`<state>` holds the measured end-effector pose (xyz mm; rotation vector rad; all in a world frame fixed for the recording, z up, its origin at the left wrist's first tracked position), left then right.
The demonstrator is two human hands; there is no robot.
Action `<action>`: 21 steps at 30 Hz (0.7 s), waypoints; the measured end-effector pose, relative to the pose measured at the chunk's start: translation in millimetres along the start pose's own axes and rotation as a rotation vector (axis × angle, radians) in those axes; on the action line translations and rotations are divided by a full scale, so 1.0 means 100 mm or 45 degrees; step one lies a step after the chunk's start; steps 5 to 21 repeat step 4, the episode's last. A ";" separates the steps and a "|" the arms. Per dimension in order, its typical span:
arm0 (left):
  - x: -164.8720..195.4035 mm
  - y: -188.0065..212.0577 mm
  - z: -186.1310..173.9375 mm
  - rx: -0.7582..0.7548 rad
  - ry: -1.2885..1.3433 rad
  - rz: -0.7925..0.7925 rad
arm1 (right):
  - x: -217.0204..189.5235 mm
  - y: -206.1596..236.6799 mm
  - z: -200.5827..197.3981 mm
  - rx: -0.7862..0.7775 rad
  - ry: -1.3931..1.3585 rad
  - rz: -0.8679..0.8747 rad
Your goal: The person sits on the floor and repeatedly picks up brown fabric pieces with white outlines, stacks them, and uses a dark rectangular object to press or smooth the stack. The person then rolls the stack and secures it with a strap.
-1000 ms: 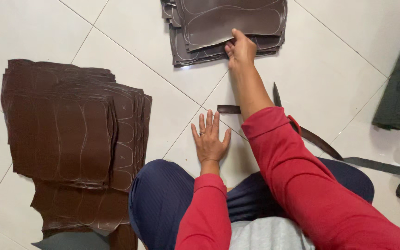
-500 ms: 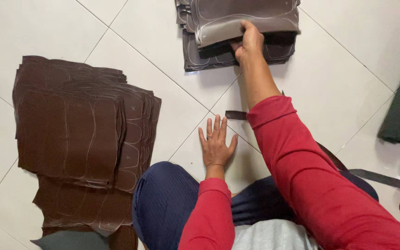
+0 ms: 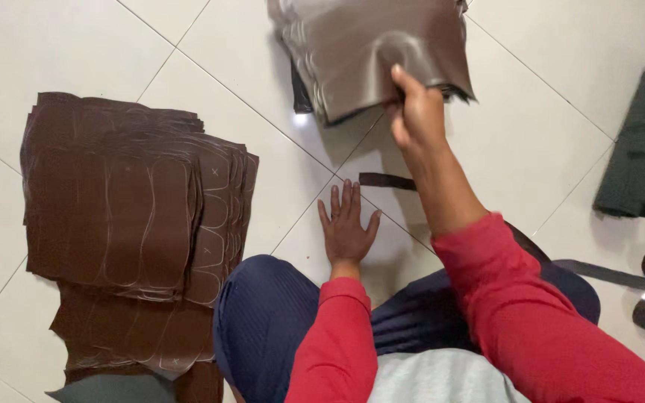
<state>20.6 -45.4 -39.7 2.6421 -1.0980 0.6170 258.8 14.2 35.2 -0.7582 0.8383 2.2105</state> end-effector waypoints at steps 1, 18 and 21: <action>0.03 -0.01 -0.08 -0.250 -0.032 -0.078 | 0.03 0.38 -0.11 0.053 0.063 0.040; 0.12 -0.21 -0.27 -0.779 -0.103 -0.214 | 0.07 1.43 -0.38 -0.084 0.130 0.200; 0.12 -0.21 -0.27 -0.779 -0.103 -0.214 | 0.07 1.43 -0.38 -0.084 0.130 0.200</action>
Point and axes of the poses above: each hand's wrist, its own y-axis away from the middle knuckle, its own z-axis out of the palm, x = y × z, the point moved 1 cm from there along -y, towards the middle knuckle, and after that the axes turned 4 degrees about -x, right-handed, at the moved point
